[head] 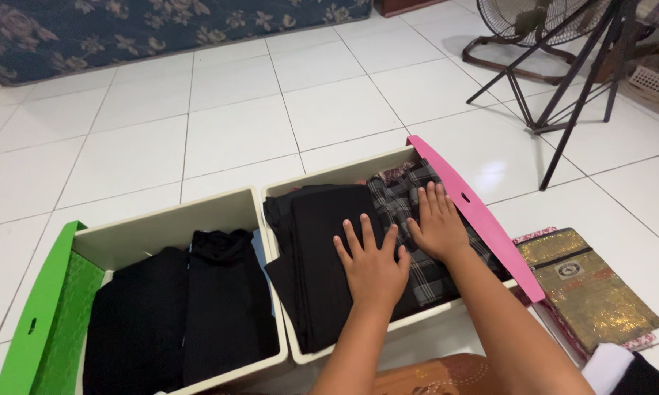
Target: The person organizes folded clothes by transferring them between two storage boxes. They pick up folded garments, place them into the boxes, and adjust the stacks to fit neatly.
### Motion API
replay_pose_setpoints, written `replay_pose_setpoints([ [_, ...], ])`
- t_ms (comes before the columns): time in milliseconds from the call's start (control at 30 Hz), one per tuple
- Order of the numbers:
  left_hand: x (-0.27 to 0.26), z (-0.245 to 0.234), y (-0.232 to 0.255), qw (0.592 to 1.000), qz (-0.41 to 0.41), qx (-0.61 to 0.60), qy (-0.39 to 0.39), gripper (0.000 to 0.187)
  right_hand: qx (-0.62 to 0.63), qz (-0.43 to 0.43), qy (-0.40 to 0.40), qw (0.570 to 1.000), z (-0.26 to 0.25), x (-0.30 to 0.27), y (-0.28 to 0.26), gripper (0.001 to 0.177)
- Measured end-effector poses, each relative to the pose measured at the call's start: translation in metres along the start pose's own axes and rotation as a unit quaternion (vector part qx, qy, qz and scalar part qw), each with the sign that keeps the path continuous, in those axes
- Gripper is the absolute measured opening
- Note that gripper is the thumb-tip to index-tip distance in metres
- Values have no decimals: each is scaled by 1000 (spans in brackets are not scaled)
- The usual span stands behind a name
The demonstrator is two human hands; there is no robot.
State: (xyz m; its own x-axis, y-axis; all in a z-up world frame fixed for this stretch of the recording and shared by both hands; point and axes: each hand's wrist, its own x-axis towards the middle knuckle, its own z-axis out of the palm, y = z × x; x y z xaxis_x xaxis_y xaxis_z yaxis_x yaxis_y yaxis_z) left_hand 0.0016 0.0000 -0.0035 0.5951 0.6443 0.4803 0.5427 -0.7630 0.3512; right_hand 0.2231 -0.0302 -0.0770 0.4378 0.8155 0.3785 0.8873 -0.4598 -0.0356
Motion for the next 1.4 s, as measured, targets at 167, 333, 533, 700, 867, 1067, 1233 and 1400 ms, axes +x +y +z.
replay_pose_setpoints([
  [167,2,-2,1,1000,-3,-11,1,47,57,47,-101,992,0,13,14,84],
  [333,2,-2,1,1000,1,-2,2,46,95,85,-101,987,-5,13,12,85],
  [533,2,0,1,1000,-3,-5,-4,46,27,30,-6,999,-7,2,3,80],
  [700,1,1,0,1000,-3,-3,4,49,43,-77,48,995,-14,0,-5,65],
  [867,3,4,0,1000,-1,8,19,58,30,-163,-9,986,-30,2,-16,62],
  [1067,1,5,-1,1000,-5,22,7,60,27,-137,-28,990,-38,2,-21,64],
  [1233,1,2,-1,1000,-5,18,4,57,-35,-118,66,990,-38,-1,-24,67],
  [1400,3,2,0,1000,-7,13,4,55,-29,-62,-4,998,-33,1,-23,69],
])
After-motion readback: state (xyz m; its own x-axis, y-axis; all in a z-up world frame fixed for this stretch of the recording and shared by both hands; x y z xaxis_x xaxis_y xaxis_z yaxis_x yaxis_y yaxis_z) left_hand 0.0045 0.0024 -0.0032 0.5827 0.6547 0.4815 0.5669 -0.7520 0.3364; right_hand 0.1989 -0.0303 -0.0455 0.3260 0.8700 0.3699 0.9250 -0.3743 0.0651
